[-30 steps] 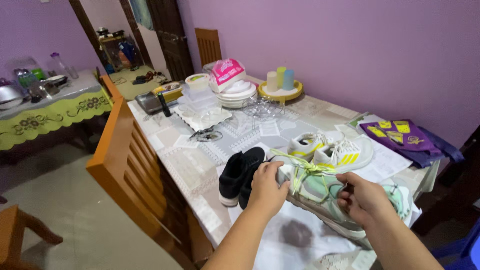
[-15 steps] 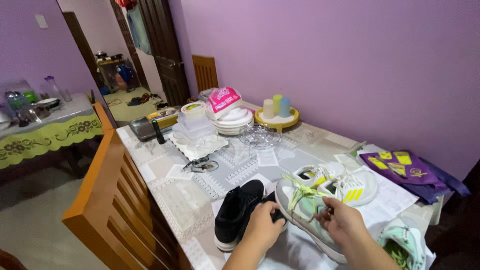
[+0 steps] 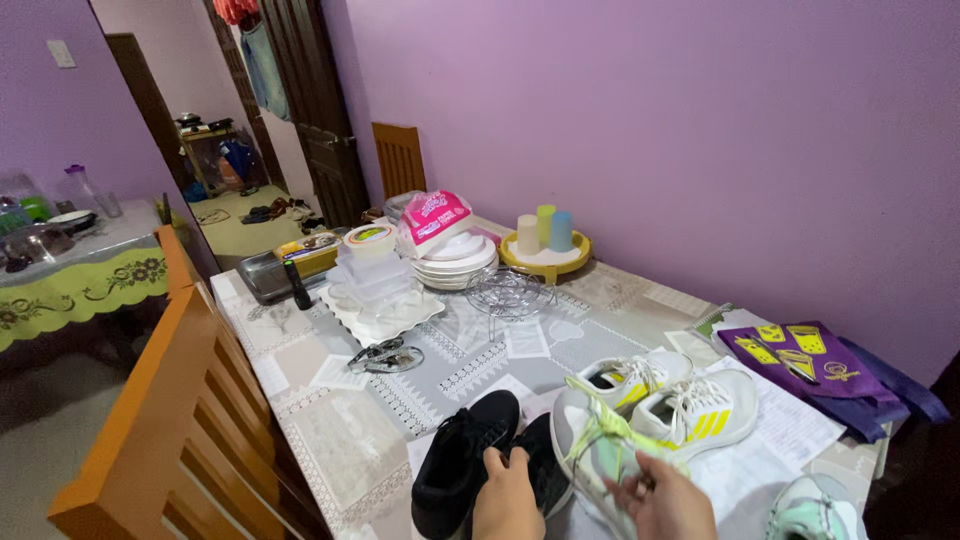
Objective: The person removes a shoelace from a light-colored sneaker and then re-laces the same shoe by threading the lace through the eyelets and tying a knot. The task is performed on a dining table with other shoes and household items nearby.
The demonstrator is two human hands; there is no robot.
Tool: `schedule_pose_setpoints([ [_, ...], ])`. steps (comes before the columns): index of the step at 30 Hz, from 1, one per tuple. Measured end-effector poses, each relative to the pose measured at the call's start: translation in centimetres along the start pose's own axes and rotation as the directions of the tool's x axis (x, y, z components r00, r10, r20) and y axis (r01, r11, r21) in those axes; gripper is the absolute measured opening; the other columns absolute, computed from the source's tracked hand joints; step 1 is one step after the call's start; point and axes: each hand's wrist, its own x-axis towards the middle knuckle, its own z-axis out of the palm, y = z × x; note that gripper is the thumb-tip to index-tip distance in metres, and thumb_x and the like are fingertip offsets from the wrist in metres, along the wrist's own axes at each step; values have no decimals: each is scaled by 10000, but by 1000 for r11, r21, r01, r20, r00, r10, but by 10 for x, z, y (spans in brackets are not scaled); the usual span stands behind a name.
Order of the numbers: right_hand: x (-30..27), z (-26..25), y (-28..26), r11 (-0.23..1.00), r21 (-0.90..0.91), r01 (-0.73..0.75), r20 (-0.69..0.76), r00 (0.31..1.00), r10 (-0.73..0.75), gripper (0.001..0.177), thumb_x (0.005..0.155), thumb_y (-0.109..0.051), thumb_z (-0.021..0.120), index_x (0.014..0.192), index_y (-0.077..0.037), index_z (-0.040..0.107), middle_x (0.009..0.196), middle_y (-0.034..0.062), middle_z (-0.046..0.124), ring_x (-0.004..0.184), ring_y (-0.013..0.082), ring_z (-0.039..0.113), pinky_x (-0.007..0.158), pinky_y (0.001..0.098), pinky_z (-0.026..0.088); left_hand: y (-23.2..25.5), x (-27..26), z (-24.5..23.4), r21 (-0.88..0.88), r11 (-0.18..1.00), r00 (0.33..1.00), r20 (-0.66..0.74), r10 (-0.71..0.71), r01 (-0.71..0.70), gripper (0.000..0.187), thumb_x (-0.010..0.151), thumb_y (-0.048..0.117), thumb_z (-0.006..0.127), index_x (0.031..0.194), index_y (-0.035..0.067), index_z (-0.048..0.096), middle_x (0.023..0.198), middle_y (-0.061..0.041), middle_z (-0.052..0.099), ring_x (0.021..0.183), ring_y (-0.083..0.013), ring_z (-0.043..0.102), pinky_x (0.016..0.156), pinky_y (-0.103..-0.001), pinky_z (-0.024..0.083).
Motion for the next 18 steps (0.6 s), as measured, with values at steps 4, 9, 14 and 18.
schedule_pose_setpoints([
  [4, 44, -36, 29, 963, 183, -198, -97, 971, 218, 221, 1016, -169, 557, 991, 27, 459, 878, 129, 477, 733, 241, 509, 910, 609, 522, 6, -1, -1, 23, 999, 999, 23, -36, 36, 740, 767, -7, 776, 1391, 147, 411, 1477, -179, 306, 1114, -373, 660, 926, -440, 560],
  [9, 66, -56, 58, 970, 208, -122, -128, 980, 151, 192, 1027, -135, 523, 1155, 5, 495, 1013, 171, 514, 837, 293, 580, 928, 593, 520, 13, -12, -3, 2, 997, 997, -5, -79, 79, 788, 760, -38, 754, 1433, 139, 383, 1470, -191, 312, 1077, -360, 684, 901, -421, 577],
  [14, 50, -34, 84, 993, 94, -78, -4, 997, 79, 375, 1045, -120, 495, 1345, 82, 396, 1148, 216, 542, 1077, 434, 642, 993, 570, 539, 19, -24, -3, 21, 995, 994, -47, -100, 101, 726, 818, 35, 733, 1443, 204, 404, 1494, -142, 311, 1127, -342, 651, 934, -426, 547],
  [18, 37, -34, 81, 981, 7, -194, 41, 980, 193, 416, 1031, -143, 447, 1418, -18, 359, 1148, 187, 600, 1166, 397, 635, 1052, 525, 498, 19, -30, 10, 128, 990, 997, -55, -55, 62, 639, 855, 140, 732, 1420, 208, 443, 1462, -107, 340, 1287, -315, 482, 1009, -449, 437],
])
